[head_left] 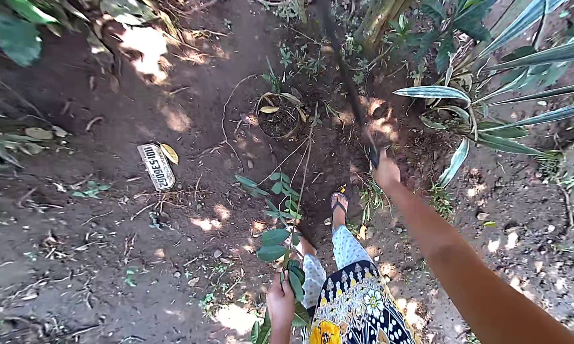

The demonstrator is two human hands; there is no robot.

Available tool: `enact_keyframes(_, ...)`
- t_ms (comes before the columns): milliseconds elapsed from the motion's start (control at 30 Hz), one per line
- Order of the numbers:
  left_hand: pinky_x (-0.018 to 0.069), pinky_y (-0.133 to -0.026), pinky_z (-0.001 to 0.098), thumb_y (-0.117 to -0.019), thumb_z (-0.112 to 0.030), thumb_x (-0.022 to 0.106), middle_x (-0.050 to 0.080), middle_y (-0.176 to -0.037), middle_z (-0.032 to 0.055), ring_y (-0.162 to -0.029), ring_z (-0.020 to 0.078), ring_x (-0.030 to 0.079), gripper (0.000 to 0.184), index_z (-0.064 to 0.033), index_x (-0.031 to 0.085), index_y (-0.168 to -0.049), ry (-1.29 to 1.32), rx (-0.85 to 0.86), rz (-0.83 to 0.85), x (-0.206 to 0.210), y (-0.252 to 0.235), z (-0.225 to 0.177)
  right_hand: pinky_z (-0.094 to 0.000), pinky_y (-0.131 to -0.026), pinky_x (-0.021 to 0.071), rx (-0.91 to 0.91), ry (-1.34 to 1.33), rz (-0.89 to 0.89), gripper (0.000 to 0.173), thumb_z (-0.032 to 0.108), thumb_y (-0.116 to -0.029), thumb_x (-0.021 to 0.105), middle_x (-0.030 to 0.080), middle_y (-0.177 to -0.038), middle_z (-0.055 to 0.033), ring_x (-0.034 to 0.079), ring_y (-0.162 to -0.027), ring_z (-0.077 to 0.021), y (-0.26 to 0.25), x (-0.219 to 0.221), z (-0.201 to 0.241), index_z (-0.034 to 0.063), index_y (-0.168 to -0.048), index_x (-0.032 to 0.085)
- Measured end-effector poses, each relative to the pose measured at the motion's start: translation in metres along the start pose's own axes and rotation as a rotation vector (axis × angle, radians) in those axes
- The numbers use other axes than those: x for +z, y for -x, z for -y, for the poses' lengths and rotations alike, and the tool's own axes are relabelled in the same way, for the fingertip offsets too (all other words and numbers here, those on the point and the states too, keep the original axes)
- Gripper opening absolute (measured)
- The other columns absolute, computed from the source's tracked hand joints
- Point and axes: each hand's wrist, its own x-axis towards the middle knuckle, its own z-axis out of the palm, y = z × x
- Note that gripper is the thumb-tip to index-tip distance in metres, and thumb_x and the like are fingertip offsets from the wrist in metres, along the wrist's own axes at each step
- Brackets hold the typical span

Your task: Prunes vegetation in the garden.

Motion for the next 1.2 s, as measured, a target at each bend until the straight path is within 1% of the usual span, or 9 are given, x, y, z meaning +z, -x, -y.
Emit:
enact_keyframes(67, 0.0525, -0.081, 0.0615, -0.1085, -0.020, 0.048, 0.070, -0.087, 0.0257, -0.084, 0.0397, 0.070, 0.034, 0.0076, 0.069, -0.110, 0.019, -0.017, 0.008, 0.002, 0.005, -0.002, -0.0645, -0.097, 0.0520, 0.132, 0.174, 0.268, 0.068, 0.009, -0.0933, 0.062, 0.062, -0.135, -0.0262, 0.063, -0.122, -0.0454, 0.012, 0.022, -0.032, 0.0078, -0.156, 0.035)
enact_keyframes(167, 0.0523, -0.084, 0.0632, -0.1089, -0.020, 0.048, 0.071, -0.091, 0.0278, -0.088, 0.0425, 0.071, 0.035, 0.0082, 0.069, -0.112, 0.014, -0.030, 0.032, -0.001, 0.007, -0.004, -0.0623, -0.100, 0.0502, 0.151, 0.214, 0.350, 0.068, 0.013, -0.0927, 0.066, 0.061, -0.136, -0.0257, 0.060, -0.126, -0.0438, 0.037, -0.006, -0.019, 0.0082, -0.155, 0.039)
enact_keyframes(400, 0.0524, -0.076, 0.0621, -0.1088, -0.021, 0.047, 0.069, -0.082, 0.0248, -0.079, 0.0401, 0.070, 0.036, 0.0067, 0.069, -0.107, -0.006, 0.010, 0.021, 0.002, 0.005, -0.004, -0.0678, -0.086, 0.0528, -0.111, -0.042, -0.192, 0.058, 0.023, -0.0973, 0.066, 0.069, -0.113, -0.0287, 0.068, -0.105, -0.0493, 0.032, -0.105, 0.057, 0.0052, -0.148, 0.044)
enact_keyframes(500, 0.0527, -0.077, 0.0620, -0.1080, -0.020, 0.048, 0.070, -0.083, 0.0255, -0.080, 0.0407, 0.070, 0.035, 0.0072, 0.070, -0.109, -0.015, 0.019, 0.001, 0.005, 0.003, 0.000, -0.0639, -0.087, 0.0549, -0.130, -0.130, -0.297, 0.064, 0.034, -0.1010, 0.064, 0.070, -0.113, -0.0273, 0.070, -0.104, -0.0471, 0.008, -0.069, 0.063, 0.0042, -0.152, 0.040)
enact_keyframes(633, 0.0531, -0.074, 0.0596, -0.1077, -0.019, 0.049, 0.069, -0.081, 0.0240, -0.077, 0.0385, 0.070, 0.033, 0.0074, 0.070, -0.105, 0.009, -0.002, 0.004, 0.015, 0.016, -0.005, -0.0662, -0.095, 0.0519, 0.116, 0.095, 0.223, 0.074, 0.011, -0.0926, 0.064, 0.061, -0.133, -0.0289, 0.063, -0.121, -0.0477, 0.014, 0.035, -0.033, 0.0066, -0.158, 0.030)
enact_keyframes(733, 0.0529, -0.073, 0.0590, -0.1077, -0.020, 0.051, 0.068, -0.079, 0.0237, -0.075, 0.0381, 0.069, 0.033, 0.0076, 0.070, -0.105, 0.033, 0.005, -0.006, 0.022, 0.015, -0.007, -0.0629, -0.100, 0.0506, 0.166, 0.184, 0.341, 0.073, 0.013, -0.0892, 0.069, 0.061, -0.138, -0.0247, 0.061, -0.126, -0.0433, 0.034, 0.011, -0.029, 0.0090, -0.155, 0.038)
enact_keyframes(1000, 0.0528, -0.079, 0.0619, -0.1081, -0.018, 0.049, 0.070, -0.086, 0.0262, -0.083, 0.0407, 0.070, 0.034, 0.0081, 0.069, -0.110, 0.018, -0.008, 0.019, 0.020, 0.014, -0.006, -0.0673, -0.088, 0.0522, -0.164, -0.039, -0.212, 0.058, 0.021, -0.0972, 0.064, 0.069, -0.114, -0.0285, 0.067, -0.108, -0.0492, 0.022, -0.113, 0.064, 0.0051, -0.149, 0.044)
enact_keyframes(1100, 0.0530, -0.078, 0.0617, -0.1077, -0.019, 0.049, 0.070, -0.085, 0.0257, -0.082, 0.0401, 0.071, 0.034, 0.0077, 0.070, -0.106, 0.005, 0.005, -0.003, 0.017, 0.005, 0.001, -0.0645, -0.086, 0.0547, -0.151, -0.133, -0.308, 0.063, 0.024, -0.0983, 0.065, 0.069, -0.113, -0.0273, 0.070, -0.104, -0.0472, -0.001, -0.070, 0.067, 0.0049, -0.152, 0.039)
enact_keyframes(1200, 0.0532, -0.078, 0.0612, -0.1069, -0.017, 0.050, 0.070, -0.084, 0.0264, -0.080, 0.0408, 0.070, 0.032, 0.0088, 0.070, -0.108, 0.005, 0.021, 0.002, 0.014, 0.013, -0.004, -0.0686, -0.092, 0.0522, 0.033, 0.028, 0.106, 0.075, 0.013, -0.0953, 0.063, 0.063, -0.127, -0.0312, 0.064, -0.115, -0.0502, 0.007, 0.033, -0.022, 0.0064, -0.160, 0.026)
